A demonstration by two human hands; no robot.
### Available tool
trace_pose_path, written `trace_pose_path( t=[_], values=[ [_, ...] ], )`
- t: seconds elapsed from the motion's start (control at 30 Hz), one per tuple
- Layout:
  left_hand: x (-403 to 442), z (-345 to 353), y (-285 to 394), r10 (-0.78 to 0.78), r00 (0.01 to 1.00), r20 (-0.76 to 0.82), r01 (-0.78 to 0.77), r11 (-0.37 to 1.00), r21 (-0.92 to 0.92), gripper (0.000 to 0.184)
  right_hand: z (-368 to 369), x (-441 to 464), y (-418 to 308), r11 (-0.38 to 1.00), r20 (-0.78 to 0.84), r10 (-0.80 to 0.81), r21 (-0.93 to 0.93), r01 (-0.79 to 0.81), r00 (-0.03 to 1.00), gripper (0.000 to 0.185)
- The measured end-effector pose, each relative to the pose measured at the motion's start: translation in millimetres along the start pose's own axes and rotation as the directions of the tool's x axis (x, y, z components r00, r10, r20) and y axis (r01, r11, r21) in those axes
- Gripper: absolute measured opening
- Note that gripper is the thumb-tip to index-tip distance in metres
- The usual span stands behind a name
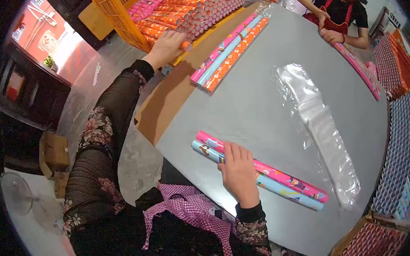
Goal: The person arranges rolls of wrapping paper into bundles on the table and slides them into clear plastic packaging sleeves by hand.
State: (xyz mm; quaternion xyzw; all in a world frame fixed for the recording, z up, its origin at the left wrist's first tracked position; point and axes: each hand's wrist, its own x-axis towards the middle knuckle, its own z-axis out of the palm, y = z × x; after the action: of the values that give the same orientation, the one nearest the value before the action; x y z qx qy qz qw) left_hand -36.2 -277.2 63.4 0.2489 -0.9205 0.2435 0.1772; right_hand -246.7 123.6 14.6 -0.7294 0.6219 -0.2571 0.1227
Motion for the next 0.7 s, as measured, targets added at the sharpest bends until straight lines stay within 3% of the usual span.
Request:
trace_pose_path(
  t=[0.1, 0.3, 0.37, 0.43, 0.7],
  values=[
    [-11.4, 2.2, -16.0, -0.091, 0.996, -0.01, 0.09, 0.996, -0.027, 0.044, -0.1, -0.2, 0.6, 1.0, 0.002, 0.001, 0.002, -0.001, 1.0, 0.064],
    [-14.7, 24.3, -38.6, -0.098, 0.995, -0.015, 0.098, 0.995, -0.012, 0.038, -0.4, 1.4, 0.3, 1.0, 0.024, 0.016, 0.015, -0.016, 1.0, 0.065],
    [-9.6, 26.0, -38.6, -0.108, 0.991, 0.083, 0.109, 0.994, -0.009, 0.039, -0.4, 1.3, 1.1, 1.0, 0.03, 0.023, 0.014, -0.023, 0.999, 0.065],
    [-3.8, 23.7, -31.7, -0.053, 0.996, 0.07, 0.054, 0.999, -0.01, 0.038, 1.9, 0.7, 2.8, 1.0, 0.01, -0.001, 0.02, 0.001, 1.0, 0.065],
    [31.8, -35.4, 61.7, 0.302, 0.944, 0.135, -0.236, 0.901, -0.365, 0.02, 5.3, -5.2, 3.2, 1.0, -0.025, 0.018, -0.004, -0.018, 1.0, 0.06]
  ],
)
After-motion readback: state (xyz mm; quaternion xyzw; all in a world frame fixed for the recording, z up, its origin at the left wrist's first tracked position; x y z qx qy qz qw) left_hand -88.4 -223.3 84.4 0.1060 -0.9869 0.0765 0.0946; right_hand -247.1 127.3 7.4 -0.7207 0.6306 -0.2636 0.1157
